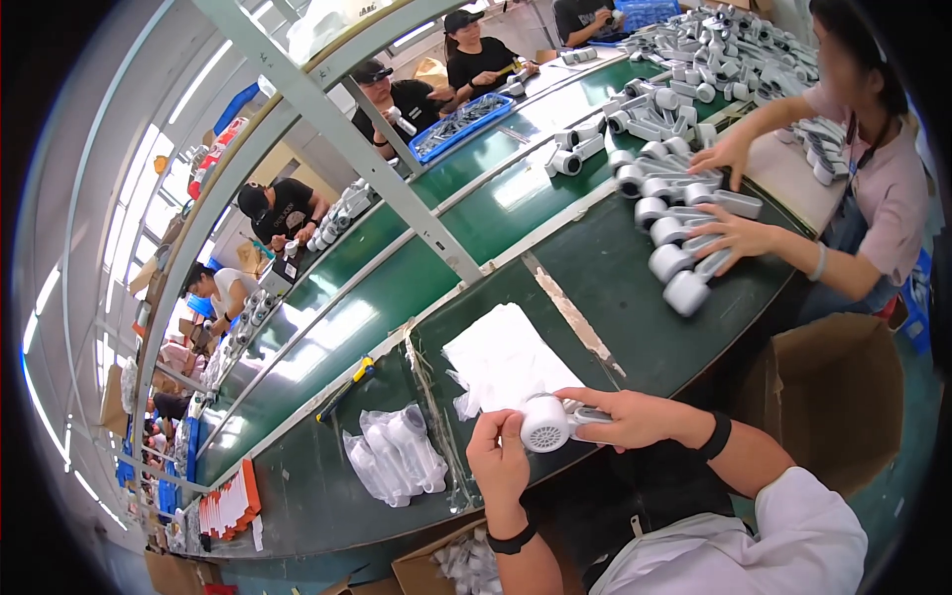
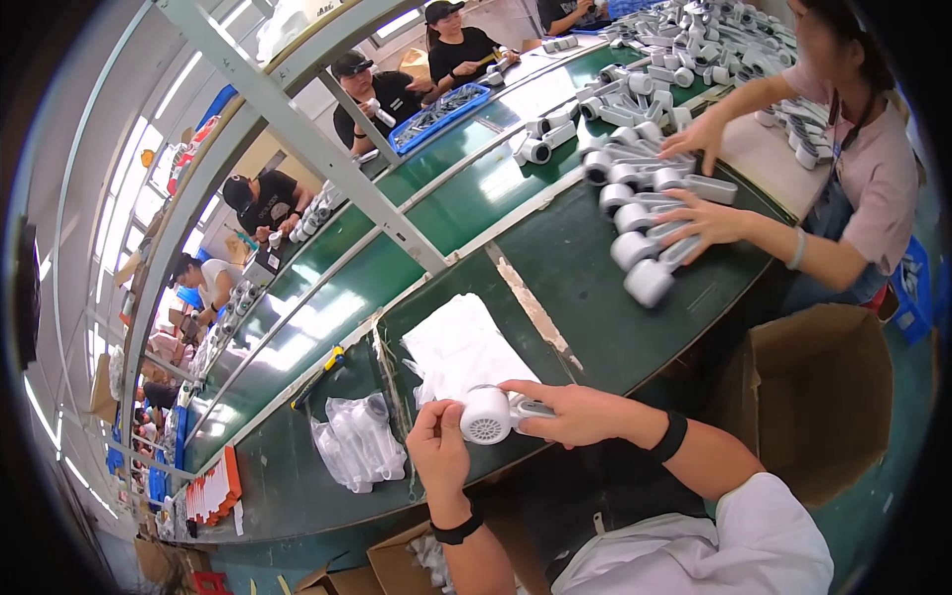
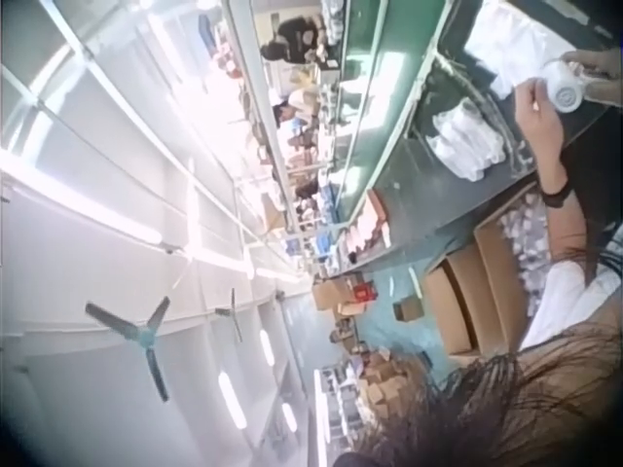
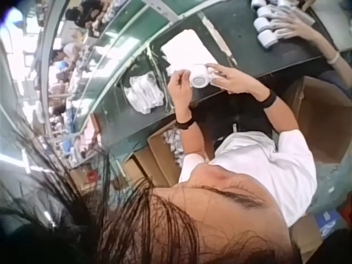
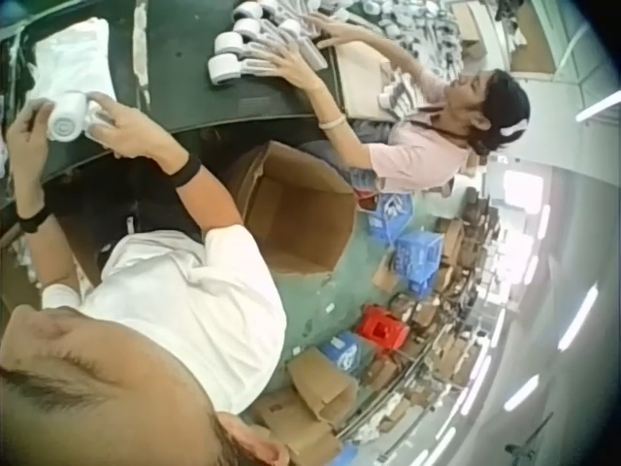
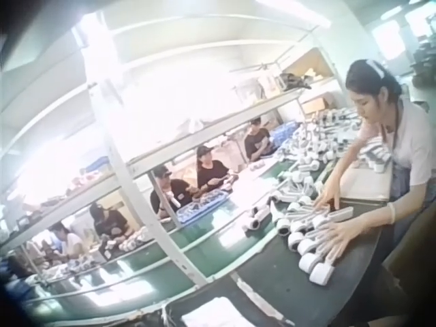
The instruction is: The person bags white handheld fans by hand, placing each fan into a plastic bag and then setting the bagged fans into a cardboard box.
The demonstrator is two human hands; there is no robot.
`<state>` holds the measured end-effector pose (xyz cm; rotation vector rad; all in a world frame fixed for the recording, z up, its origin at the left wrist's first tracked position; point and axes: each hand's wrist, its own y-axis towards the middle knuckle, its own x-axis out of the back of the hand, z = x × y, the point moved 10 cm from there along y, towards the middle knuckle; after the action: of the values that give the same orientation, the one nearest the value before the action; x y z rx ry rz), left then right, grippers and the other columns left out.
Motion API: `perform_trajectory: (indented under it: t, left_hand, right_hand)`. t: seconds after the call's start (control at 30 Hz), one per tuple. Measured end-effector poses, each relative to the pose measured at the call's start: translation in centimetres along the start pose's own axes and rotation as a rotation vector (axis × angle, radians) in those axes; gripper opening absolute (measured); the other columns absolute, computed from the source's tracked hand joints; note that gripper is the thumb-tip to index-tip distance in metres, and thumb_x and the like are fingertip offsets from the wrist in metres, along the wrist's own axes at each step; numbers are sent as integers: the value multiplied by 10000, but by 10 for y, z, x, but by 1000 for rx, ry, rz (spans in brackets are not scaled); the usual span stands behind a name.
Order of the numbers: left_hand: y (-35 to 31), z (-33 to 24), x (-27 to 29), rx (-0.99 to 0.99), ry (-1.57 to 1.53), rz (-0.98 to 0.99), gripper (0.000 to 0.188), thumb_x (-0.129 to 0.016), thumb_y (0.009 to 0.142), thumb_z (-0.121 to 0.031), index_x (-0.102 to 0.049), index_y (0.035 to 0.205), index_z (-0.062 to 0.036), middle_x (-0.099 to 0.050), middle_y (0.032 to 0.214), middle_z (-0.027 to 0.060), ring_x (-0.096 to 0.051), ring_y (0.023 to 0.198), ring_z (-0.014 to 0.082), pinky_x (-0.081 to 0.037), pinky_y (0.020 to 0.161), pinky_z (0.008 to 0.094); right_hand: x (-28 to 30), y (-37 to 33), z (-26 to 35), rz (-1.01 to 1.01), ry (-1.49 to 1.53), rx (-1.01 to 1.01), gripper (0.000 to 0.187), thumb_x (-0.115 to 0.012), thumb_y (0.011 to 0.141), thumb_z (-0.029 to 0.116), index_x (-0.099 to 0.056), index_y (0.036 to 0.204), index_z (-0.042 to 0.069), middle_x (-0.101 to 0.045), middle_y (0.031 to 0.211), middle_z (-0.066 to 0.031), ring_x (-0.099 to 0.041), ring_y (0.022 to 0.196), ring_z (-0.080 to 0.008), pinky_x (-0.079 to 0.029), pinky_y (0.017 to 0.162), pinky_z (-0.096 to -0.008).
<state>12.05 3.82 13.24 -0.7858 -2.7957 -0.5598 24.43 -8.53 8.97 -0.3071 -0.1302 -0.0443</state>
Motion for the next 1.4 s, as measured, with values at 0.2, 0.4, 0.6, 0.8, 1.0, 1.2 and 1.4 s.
perform_trajectory:
  t: [0.2, 0.4, 0.6, 0.8, 1.0, 1.2, 1.4]
  left_hand:
    - [-8, -44, -1, -231, 232, -55, 143, -639, 926, -125, -631, 885, 12, -611, 798, 67, -577, 715, 168, -445, 642, 262]
    - [-29, -67, -29, -477, 465, 7, 70, -665, 876, -71, -645, 895, -7, -619, 833, 128, -616, 742, 299, -494, 651, 350]
    - [-37, -58, -46, -312, 231, 217, 56, -662, 871, -35, -663, 921, -9, -636, 823, 126, -625, 723, 247, -490, 652, 315]
    - [-38, -37, -24, -240, 15, 141, 85, -683, 860, -19, -655, 932, 18, -645, 841, 85, -589, 757, 143, -465, 685, 254]
    - [-54, -31, -48, -125, -293, 513, 158, -686, 825, 41, -633, 974, 42, -636, 917, 124, -588, 844, 186, -470, 736, 277]
    - [-40, 6, 1, -53, -444, -86, 325, -578, 970, -175, -525, 1207, 42, -628, 1059, 120, -616, 955, 202, -491, 843, 299]
    - [-59, 50, -59, 357, -710, 115, 436, -498, 1009, -171, -371, 1394, -11, -529, 1313, 122, -578, 1119, 234, -495, 936, 369]
  right_hand:
    - [2, 2, -3, -123, -46, -40, 626, -559, 935, 278, -287, 1497, 238, -611, 778, -57, -591, 586, -129, -507, 571, -285]
    - [-4, 9, -11, -129, 319, -57, 619, -521, 957, 286, -253, 1502, 165, -612, 849, -96, -593, 552, -158, -508, 492, -292]
    - [-5, 10, -5, -163, 579, 61, 583, -494, 998, 202, -221, 1507, 116, -627, 947, -112, -621, 594, -154, -533, 492, -284]
    - [-9, 22, -3, -125, 572, 129, 477, -520, 985, 227, -356, 1394, 42, -616, 1016, -100, -651, 635, -144, -535, 487, -263]
    - [-4, 34, -19, -336, 566, 202, 288, -553, 971, 222, -506, 1178, 27, -625, 936, -91, -620, 716, -106, -509, 581, -262]
    - [-5, 30, -6, -418, 533, 277, 257, -583, 938, 184, -526, 1132, 27, -615, 992, -79, -579, 886, -122, -471, 771, -281]
    - [-6, 14, 20, -701, -48, 434, 336, -617, 864, 221, -535, 1112, 11, -539, 1100, -172, -450, 1081, -338, -334, 958, -418]
